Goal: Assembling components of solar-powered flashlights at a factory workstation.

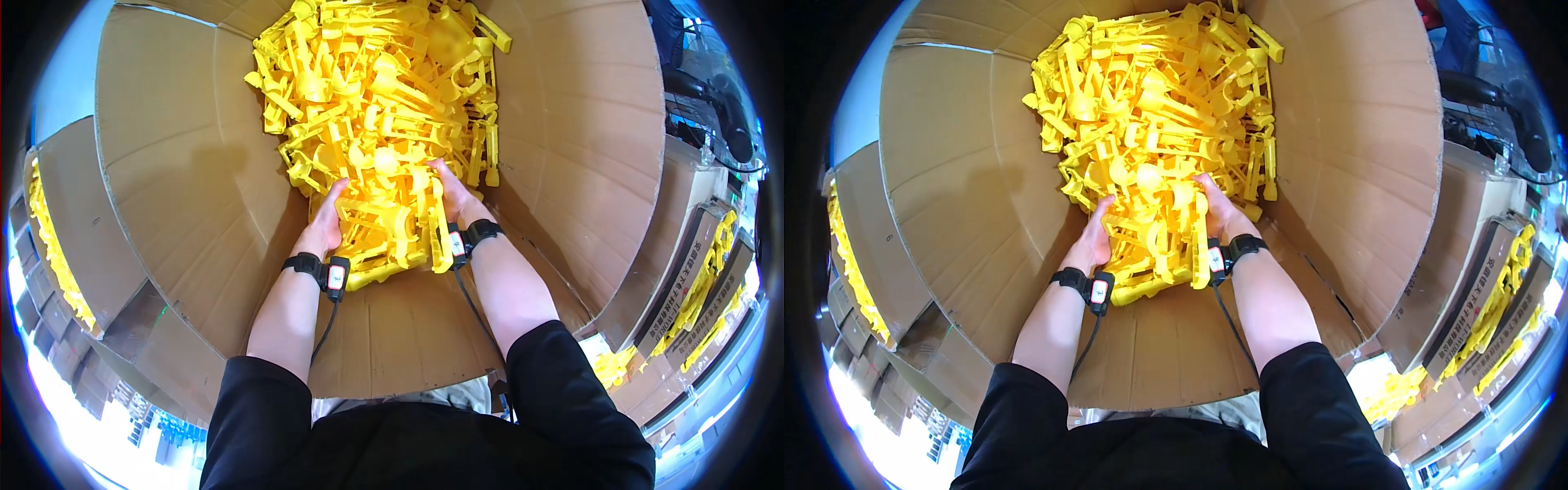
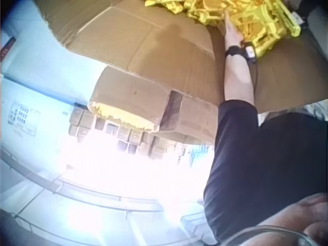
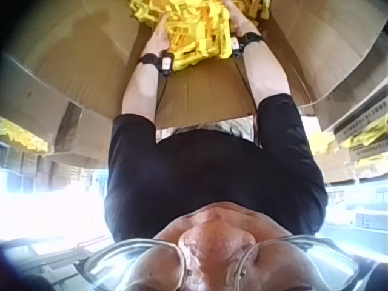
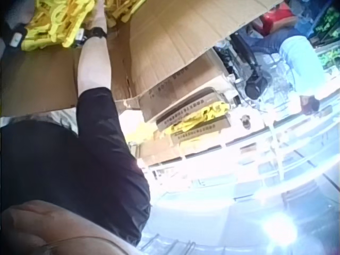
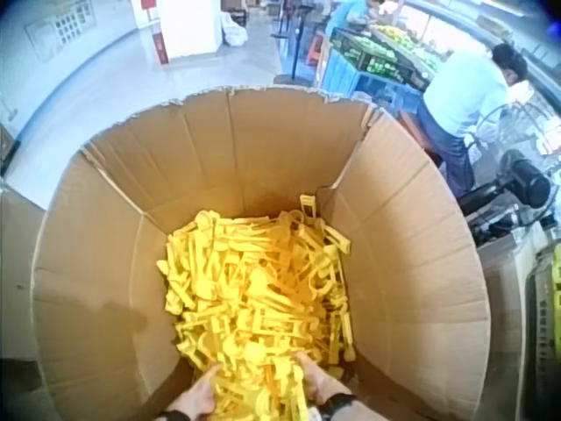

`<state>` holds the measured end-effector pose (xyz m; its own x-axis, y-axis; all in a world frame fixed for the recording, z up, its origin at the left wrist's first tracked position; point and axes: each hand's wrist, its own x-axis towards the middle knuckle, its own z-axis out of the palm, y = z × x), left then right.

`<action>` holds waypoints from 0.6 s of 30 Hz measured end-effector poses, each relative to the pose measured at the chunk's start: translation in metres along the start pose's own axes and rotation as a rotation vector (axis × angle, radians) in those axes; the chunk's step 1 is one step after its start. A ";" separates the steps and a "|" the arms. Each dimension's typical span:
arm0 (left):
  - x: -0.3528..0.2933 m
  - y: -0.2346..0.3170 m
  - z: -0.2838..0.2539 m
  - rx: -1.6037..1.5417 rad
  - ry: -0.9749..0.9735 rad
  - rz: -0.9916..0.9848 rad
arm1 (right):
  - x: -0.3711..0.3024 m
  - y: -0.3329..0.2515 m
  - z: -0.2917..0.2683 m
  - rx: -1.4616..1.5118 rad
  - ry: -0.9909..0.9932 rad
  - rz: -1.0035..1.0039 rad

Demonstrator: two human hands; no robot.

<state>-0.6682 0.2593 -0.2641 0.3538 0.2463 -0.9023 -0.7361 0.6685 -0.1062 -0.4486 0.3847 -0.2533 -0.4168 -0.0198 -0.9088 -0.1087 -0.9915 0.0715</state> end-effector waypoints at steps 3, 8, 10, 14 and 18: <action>-0.016 -0.008 0.009 0.046 0.027 0.049 | -0.019 0.000 0.010 -0.009 -0.016 0.030; -0.048 -0.008 0.030 0.084 0.087 0.108 | -0.061 0.006 0.025 -0.023 -0.025 0.000; -0.061 -0.004 0.043 0.112 0.021 0.171 | -0.070 0.008 0.026 0.035 -0.047 0.032; -0.087 -0.002 0.060 0.088 0.036 0.221 | -0.087 0.010 0.033 0.043 -0.077 -0.020; -0.107 -0.001 0.068 0.030 -0.040 0.211 | -0.125 0.008 0.050 -0.027 -0.106 -0.056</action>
<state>-0.6661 0.2798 -0.1392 0.2168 0.4101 -0.8859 -0.7789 0.6197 0.0962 -0.4426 0.3856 -0.1186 -0.5040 0.0476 -0.8624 -0.1106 -0.9938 0.0097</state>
